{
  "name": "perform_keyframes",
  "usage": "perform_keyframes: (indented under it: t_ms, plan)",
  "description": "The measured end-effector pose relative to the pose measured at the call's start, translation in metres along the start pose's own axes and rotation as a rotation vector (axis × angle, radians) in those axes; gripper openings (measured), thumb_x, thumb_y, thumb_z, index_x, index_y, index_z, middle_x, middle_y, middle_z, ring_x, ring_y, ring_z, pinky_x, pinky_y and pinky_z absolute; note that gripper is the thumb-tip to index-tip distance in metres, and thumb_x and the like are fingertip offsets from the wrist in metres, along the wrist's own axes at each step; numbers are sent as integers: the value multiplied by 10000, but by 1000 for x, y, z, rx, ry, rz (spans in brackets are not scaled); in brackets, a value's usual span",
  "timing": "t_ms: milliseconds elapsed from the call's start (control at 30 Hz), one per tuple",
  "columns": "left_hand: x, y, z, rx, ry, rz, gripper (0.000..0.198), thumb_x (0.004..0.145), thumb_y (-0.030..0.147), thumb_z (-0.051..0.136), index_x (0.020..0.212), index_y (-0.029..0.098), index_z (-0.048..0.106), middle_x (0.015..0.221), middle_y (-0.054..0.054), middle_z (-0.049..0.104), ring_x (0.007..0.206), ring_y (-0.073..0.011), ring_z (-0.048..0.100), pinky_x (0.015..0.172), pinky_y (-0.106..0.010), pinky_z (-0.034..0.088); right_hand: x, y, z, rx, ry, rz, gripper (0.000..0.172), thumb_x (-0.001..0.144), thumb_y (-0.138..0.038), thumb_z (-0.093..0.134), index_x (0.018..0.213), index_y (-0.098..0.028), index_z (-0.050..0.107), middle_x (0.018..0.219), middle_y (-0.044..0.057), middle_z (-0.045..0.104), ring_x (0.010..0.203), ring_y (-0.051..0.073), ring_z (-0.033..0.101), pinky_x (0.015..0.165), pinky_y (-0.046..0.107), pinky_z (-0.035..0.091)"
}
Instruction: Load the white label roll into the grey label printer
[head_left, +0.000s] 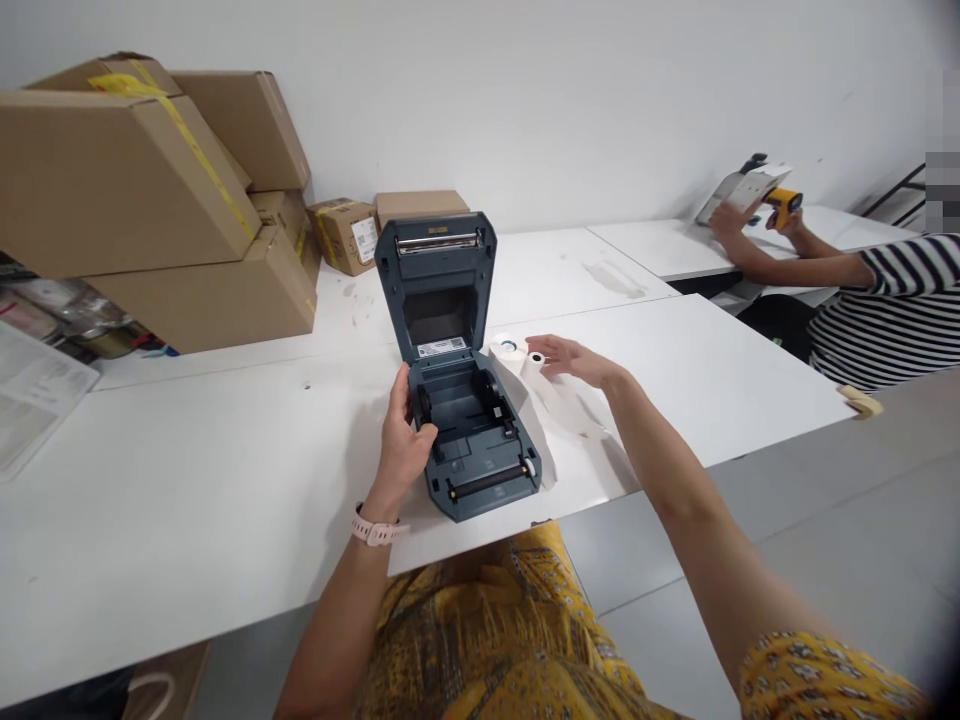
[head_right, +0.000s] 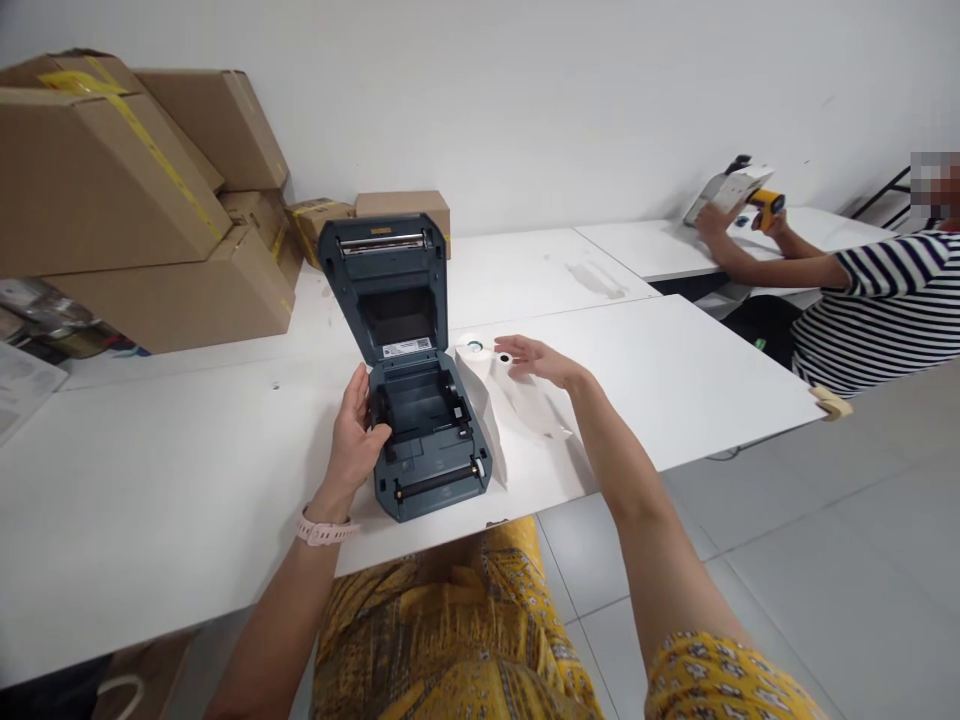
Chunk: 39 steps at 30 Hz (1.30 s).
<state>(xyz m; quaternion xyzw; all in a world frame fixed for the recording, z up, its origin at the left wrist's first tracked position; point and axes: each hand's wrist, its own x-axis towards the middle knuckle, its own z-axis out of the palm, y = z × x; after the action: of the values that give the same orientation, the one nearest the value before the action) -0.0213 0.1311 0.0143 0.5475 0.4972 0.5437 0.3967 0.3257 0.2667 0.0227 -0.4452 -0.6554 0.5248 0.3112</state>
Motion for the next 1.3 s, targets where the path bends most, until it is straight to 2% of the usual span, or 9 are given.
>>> perform_keyframes:
  t_ms: [133, 300, 433, 533, 633, 767, 900, 1133, 1300]
  plan:
    - [0, 0, 0, 5, -6, 6, 997, 751, 88, 655, 1664, 291, 312, 1753, -83, 359, 1641, -294, 322, 1342, -464, 324, 2, 13, 24, 47, 35, 8, 486, 708, -393, 863, 1120, -192, 700, 1010, 67, 786, 787, 180, 694, 745, 357, 584]
    - [-1, -2, 0, -11, -5, 18, 975, 766, 98, 659, 1658, 306, 326, 1737, -80, 388, 1608, -292, 388, 1331, -467, 345, -25, -1, 20, 156, 77, -72, 713, 701, -708, 822, 1210, -235, 660, 1098, 112, 772, 933, 261, 725, 760, 401, 592]
    - [0, -3, 1, -17, 1, 20, 948, 761, 122, 694, 1633, 310, 373, 1719, -75, 421, 1570, -302, 446, 1314, -468, 373, -52, -53, 32, 176, -153, -205, 804, 767, -672, 835, 1421, -276, 590, 1119, 100, 785, 966, 247, 736, 794, 375, 583]
    - [1, -4, 0, -19, -5, 38, 945, 764, 153, 727, 1631, 288, 375, 1718, -89, 420, 1563, -312, 451, 1309, -457, 374, -48, -101, 64, -91, -403, -315, 587, 825, -566, 849, 1284, -245, 676, 1103, 76, 798, 958, 221, 720, 821, 351, 557]
    - [1, -4, 0, -15, -17, 39, 955, 769, 185, 740, 1639, 269, 356, 1708, -107, 431, 1536, -324, 483, 1290, -461, 395, -27, -126, 102, -470, -491, -428, 445, 890, -523, 799, 1225, -236, 736, 1073, 44, 794, 935, 207, 698, 835, 330, 520]
    - [1, -5, 0, -14, -5, 16, 959, 756, 161, 718, 1638, 255, 352, 1700, -117, 439, 1536, -326, 481, 1297, -475, 381, -3, -120, 137, -746, -646, -477, 380, 980, -410, 693, 1280, -177, 718, 1121, 97, 798, 942, 248, 724, 810, 341, 504]
    - [0, -5, 1, -12, 5, 13, 946, 746, 140, 727, 1616, 282, 381, 1722, -91, 407, 1586, -325, 410, 1321, -481, 344, -1, -108, 142, -812, -715, -478, 396, 1045, -424, 573, 1319, -158, 678, 1216, 141, 775, 1027, 282, 730, 860, 377, 527]
    - [-1, -6, 3, -24, 20, 14, 930, 737, 114, 692, 1599, 292, 393, 1710, -80, 424, 1593, -309, 395, 1313, -485, 358, -12, -94, 141, -897, -681, -491, 461, 1099, -387, 405, 1435, -122, 575, 1331, 180, 714, 1181, 314, 704, 990, 473, 549]
    - [-2, -7, 3, -33, 12, 18, 931, 742, 103, 688, 1601, 300, 391, 1719, -72, 407, 1592, -307, 397, 1322, -466, 343, -14, -90, 145, -917, -570, -529, 416, 1087, -308, 422, 1423, -127, 589, 1309, 186, 716, 1090, 304, 719, 923, 456, 547]
